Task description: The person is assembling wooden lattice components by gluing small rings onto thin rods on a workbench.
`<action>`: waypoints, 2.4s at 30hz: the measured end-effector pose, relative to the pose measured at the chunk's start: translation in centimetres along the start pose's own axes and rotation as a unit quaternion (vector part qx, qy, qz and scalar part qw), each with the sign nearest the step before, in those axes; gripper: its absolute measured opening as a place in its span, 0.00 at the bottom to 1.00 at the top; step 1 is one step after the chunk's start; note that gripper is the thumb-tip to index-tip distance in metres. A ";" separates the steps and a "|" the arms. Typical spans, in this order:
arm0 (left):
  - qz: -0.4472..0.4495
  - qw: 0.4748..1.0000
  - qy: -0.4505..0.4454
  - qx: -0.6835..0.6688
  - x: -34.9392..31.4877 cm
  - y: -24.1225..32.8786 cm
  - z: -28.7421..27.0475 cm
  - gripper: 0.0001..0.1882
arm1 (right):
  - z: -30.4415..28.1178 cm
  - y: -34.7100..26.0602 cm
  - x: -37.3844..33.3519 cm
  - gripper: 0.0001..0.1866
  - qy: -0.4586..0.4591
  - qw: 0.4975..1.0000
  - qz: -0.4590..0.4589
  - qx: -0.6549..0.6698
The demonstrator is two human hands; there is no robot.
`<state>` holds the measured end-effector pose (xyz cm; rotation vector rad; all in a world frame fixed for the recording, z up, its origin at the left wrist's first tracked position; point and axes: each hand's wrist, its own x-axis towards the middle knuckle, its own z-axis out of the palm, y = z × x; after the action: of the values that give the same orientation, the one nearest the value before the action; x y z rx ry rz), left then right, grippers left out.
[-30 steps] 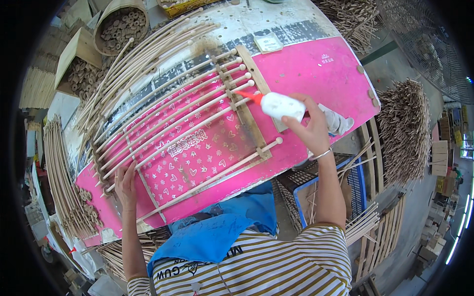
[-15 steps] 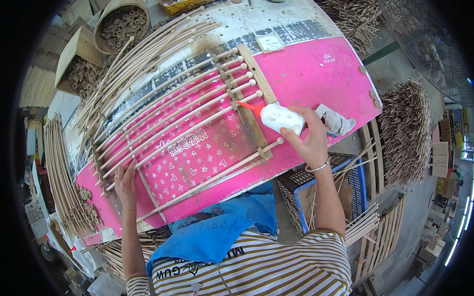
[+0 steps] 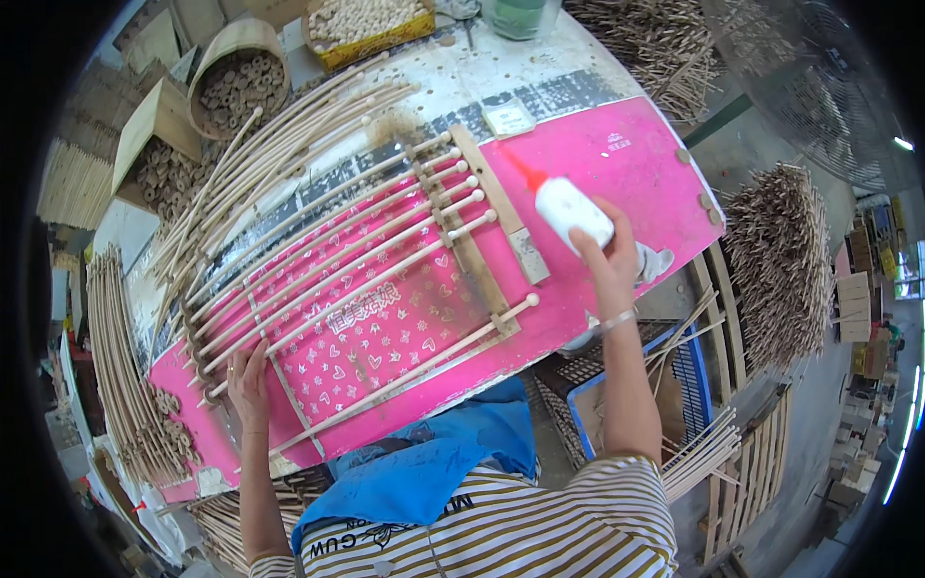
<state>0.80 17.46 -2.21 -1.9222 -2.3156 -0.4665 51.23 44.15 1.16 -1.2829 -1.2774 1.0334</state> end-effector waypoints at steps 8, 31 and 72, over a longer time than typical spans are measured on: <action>0.003 1.000 -0.004 -0.016 -0.1 0.1 -0.2 0.19 | 4.4 7.9 7.8 0.30 0.107 0.977 -0.078 -0.167; -0.045 0.995 0.061 -0.070 -2.4 0.4 -5.3 0.08 | 13.8 0.9 -4.1 0.21 -0.224 0.900 0.217 0.304; -0.028 0.996 0.027 -0.077 0.1 -1.6 0.1 0.12 | 8.8 2.8 -1.2 0.18 -0.115 0.991 0.065 -0.033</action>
<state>-0.77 17.35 -2.52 -1.8875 -2.3670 -0.7135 42.77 43.84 -2.79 -1.3403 -1.4266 1.2706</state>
